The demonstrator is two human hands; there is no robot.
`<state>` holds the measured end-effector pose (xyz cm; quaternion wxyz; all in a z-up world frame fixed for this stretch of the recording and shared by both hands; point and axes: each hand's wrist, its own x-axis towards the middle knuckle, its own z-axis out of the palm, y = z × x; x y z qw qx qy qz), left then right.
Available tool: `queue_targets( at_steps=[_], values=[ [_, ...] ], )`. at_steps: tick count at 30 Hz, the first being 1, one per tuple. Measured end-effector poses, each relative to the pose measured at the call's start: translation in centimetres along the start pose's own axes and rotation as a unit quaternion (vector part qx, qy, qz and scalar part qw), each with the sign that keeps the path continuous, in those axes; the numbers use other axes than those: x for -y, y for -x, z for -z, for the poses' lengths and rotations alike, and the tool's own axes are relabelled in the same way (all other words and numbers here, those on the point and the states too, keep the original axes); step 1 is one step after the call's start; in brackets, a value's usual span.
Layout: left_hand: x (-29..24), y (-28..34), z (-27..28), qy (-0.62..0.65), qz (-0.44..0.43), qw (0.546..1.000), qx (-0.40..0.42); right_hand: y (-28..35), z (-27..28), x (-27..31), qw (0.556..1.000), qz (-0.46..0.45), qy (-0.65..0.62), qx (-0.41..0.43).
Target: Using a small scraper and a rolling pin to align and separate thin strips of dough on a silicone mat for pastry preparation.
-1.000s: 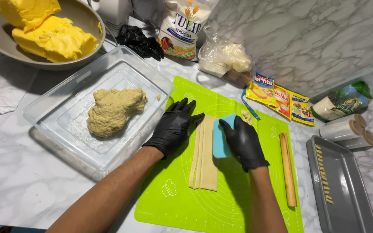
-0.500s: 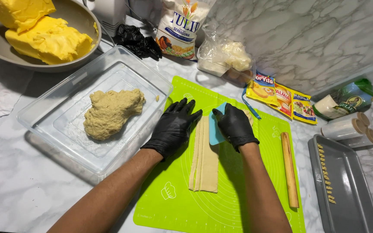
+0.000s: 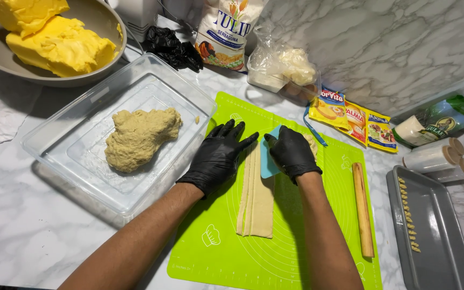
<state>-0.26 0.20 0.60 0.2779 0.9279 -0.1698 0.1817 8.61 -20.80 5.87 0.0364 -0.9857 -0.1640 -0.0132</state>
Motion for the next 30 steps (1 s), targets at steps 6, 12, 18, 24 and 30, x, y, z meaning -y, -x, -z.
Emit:
queue_targets(
  at_steps=[6,12,18,24,30],
  values=[
    [0.4,0.0,-1.4,-0.005,-0.027,1.0,0.01,0.2,0.2,0.5,1.0,-0.008,0.015,0.022],
    [1.1,-0.1,-2.4,-0.004,-0.02,1.0,0.022,2.1,0.2,0.9,1.0,-0.01,0.004,0.007],
    [1.1,0.1,-2.1,0.004,-0.023,0.999,0.025,4.9,-0.5,0.7,0.999,0.022,0.028,-0.028],
    [1.3,-0.2,-2.1,0.001,-0.022,0.998,0.053,8.0,-0.8,1.1,0.995,0.043,0.051,-0.067],
    [1.3,-0.4,-2.3,-0.007,-0.012,0.997,0.071,11.5,0.5,2.8,0.993,0.05,0.053,-0.089]
  ],
)
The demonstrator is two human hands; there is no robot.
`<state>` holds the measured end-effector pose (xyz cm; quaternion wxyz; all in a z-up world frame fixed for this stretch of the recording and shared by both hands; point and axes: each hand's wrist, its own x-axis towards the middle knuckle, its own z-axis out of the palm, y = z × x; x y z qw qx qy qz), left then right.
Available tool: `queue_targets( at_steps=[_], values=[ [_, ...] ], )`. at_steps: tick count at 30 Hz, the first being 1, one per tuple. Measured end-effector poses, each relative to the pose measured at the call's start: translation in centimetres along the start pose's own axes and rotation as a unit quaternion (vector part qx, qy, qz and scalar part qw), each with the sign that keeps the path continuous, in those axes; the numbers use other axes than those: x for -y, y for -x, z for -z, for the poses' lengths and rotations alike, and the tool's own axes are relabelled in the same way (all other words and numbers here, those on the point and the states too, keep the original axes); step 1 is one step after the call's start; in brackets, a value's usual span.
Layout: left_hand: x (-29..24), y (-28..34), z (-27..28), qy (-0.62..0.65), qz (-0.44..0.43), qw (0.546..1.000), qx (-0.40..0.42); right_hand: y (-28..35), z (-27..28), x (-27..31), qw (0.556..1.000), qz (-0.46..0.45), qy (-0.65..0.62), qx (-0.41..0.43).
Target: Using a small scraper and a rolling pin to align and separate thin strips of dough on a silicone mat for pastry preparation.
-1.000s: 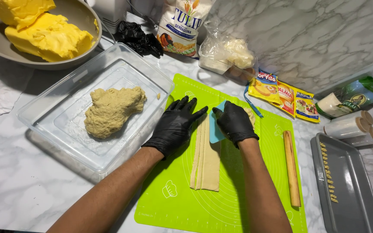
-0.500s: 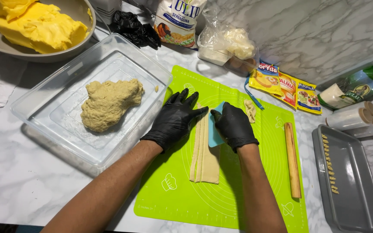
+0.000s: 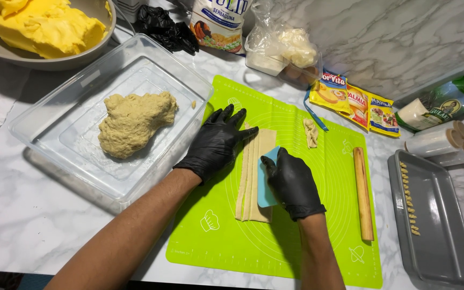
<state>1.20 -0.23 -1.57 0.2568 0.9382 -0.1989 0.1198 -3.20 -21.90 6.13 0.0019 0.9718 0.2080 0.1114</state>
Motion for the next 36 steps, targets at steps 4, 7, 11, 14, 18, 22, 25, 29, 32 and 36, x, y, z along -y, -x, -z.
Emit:
queue_targets(
  at_steps=[4,7,11,14,18,22,25,29,32,36],
  values=[
    [-0.6,0.2,0.9,-0.01,0.01,1.0,0.006,1.4,1.9,1.6,0.995,-0.064,-0.037,0.068],
    [-0.7,0.1,1.2,-0.005,0.006,1.0,0.007,2.1,3.6,2.5,0.985,-0.105,-0.069,0.116],
    [-1.0,0.3,1.4,-0.002,0.01,1.0,0.007,3.6,3.0,2.4,0.978,-0.133,-0.073,0.145],
    [-1.2,0.5,1.6,0.006,-0.037,0.995,-0.098,5.4,1.3,1.7,0.998,0.019,-0.025,-0.053],
    [-1.4,0.6,1.9,0.005,-0.035,0.995,-0.093,6.3,1.4,2.7,0.995,0.019,0.044,-0.083],
    [-1.4,0.5,2.1,0.01,-0.035,0.995,-0.094,6.8,1.6,3.9,0.992,-0.034,0.071,-0.094],
    [-1.4,0.6,1.9,0.013,-0.039,0.993,-0.108,7.2,2.0,3.4,0.996,-0.054,0.031,-0.062],
    [-1.4,0.8,2.4,0.0,-0.032,0.998,-0.061,8.8,4.3,4.6,0.994,-0.039,0.088,-0.045],
    [-1.4,0.7,2.4,-0.013,-0.041,0.995,-0.086,6.7,7.4,3.7,0.926,-0.237,-0.078,0.284],
    [-0.2,0.0,0.3,-0.032,0.0,0.999,-0.031,0.0,6.4,-0.3,0.954,-0.219,-0.152,0.138]
  ],
)
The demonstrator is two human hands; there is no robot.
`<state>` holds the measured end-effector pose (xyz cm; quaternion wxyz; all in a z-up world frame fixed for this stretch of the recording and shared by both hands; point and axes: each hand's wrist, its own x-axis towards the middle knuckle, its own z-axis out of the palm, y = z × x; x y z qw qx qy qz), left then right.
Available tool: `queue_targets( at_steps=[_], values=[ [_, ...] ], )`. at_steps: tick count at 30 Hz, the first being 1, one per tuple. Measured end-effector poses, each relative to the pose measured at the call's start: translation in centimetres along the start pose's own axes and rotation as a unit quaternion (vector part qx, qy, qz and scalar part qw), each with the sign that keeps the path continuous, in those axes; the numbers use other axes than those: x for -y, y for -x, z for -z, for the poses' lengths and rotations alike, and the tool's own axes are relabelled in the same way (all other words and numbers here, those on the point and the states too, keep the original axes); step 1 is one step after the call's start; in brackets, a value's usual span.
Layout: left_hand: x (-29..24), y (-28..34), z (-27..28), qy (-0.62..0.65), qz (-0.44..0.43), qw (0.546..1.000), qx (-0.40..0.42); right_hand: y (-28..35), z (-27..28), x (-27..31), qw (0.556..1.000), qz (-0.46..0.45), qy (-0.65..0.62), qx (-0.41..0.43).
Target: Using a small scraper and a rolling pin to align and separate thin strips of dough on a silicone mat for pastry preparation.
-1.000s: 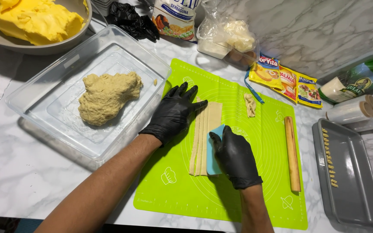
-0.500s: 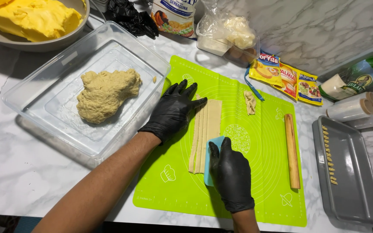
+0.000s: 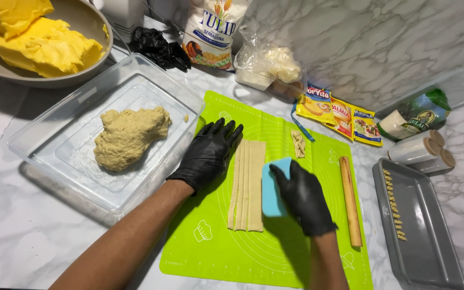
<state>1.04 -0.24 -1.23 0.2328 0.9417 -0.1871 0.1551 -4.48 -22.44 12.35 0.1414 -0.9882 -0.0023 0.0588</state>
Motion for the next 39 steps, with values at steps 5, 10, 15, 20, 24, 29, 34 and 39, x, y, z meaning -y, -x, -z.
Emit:
queue_targets(
  at_steps=[5,10,15,20,24,29,34,39],
  values=[
    [-0.2,0.1,0.9,-0.009,0.014,1.0,0.022,-8.0,-1.4,0.2,0.998,0.041,-0.01,-0.048],
    [-0.1,0.1,0.6,-0.012,0.011,1.0,0.013,-11.5,-3.5,0.0,0.99,0.111,0.022,-0.084],
    [-0.4,0.3,1.5,-0.004,0.011,1.0,0.011,-11.5,-3.0,0.8,0.988,0.124,0.046,-0.075],
    [-0.4,0.1,0.9,-0.009,0.012,1.0,0.003,-12.2,-3.5,0.3,0.988,0.126,0.065,-0.057],
    [-0.9,0.4,2.1,0.013,-0.001,1.0,-0.007,-13.4,-4.3,-0.8,0.985,0.137,0.088,-0.055],
    [-0.6,0.3,1.7,0.026,-0.006,1.0,-0.011,-13.2,-3.6,-0.2,0.986,0.129,0.107,-0.022],
    [-1.2,0.5,2.4,0.039,-0.008,0.999,-0.001,-13.0,-3.8,-0.7,0.981,0.149,0.122,-0.029],
    [-0.6,0.2,1.0,0.025,-0.026,0.999,0.008,-11.8,-4.3,-1.2,0.98,0.158,0.114,-0.045]
  ],
)
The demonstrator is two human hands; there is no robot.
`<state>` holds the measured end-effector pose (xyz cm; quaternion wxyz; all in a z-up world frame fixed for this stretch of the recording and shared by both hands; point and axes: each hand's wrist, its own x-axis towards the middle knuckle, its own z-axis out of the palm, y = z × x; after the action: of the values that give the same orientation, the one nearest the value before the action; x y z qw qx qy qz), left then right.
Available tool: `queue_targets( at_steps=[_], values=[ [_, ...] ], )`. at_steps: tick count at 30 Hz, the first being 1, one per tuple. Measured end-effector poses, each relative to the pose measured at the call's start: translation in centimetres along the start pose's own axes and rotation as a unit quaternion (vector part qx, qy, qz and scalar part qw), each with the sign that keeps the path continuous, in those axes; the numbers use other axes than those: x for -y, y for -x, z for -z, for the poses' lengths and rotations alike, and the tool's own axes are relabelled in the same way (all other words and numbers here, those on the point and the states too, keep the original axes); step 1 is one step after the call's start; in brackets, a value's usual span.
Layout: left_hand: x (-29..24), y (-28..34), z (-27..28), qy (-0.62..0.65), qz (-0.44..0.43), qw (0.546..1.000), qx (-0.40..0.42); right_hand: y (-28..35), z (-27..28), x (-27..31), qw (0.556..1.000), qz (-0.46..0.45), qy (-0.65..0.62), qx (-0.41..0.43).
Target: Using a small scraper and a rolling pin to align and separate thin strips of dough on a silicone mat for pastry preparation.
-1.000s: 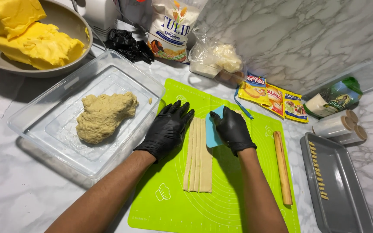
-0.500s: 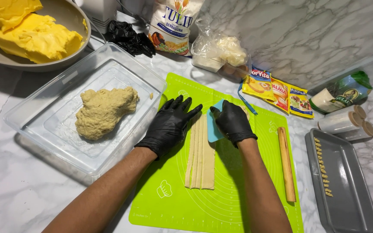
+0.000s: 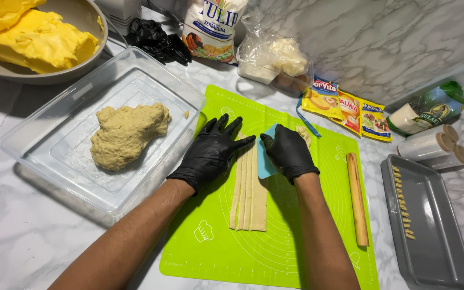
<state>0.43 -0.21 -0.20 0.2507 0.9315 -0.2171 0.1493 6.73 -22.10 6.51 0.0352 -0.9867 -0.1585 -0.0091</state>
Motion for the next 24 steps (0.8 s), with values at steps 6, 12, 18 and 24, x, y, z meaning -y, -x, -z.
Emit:
queue_targets(
  at_steps=[6,12,18,24],
  values=[
    [-0.3,-0.4,-0.3,-0.008,-0.023,1.0,-0.001,2.1,-0.6,0.2,1.0,0.011,0.017,-0.024],
    [-0.2,-0.4,-0.6,-0.013,-0.03,0.999,-0.004,5.1,0.2,1.2,1.0,0.011,0.012,-0.019],
    [-0.5,-0.4,-0.3,-0.027,-0.028,0.999,0.003,8.0,-0.6,1.5,0.998,0.003,0.041,-0.048],
    [-0.6,-0.5,0.7,-0.015,-0.007,0.999,0.041,11.1,0.5,3.0,0.999,-0.026,0.003,-0.035]
  ],
)
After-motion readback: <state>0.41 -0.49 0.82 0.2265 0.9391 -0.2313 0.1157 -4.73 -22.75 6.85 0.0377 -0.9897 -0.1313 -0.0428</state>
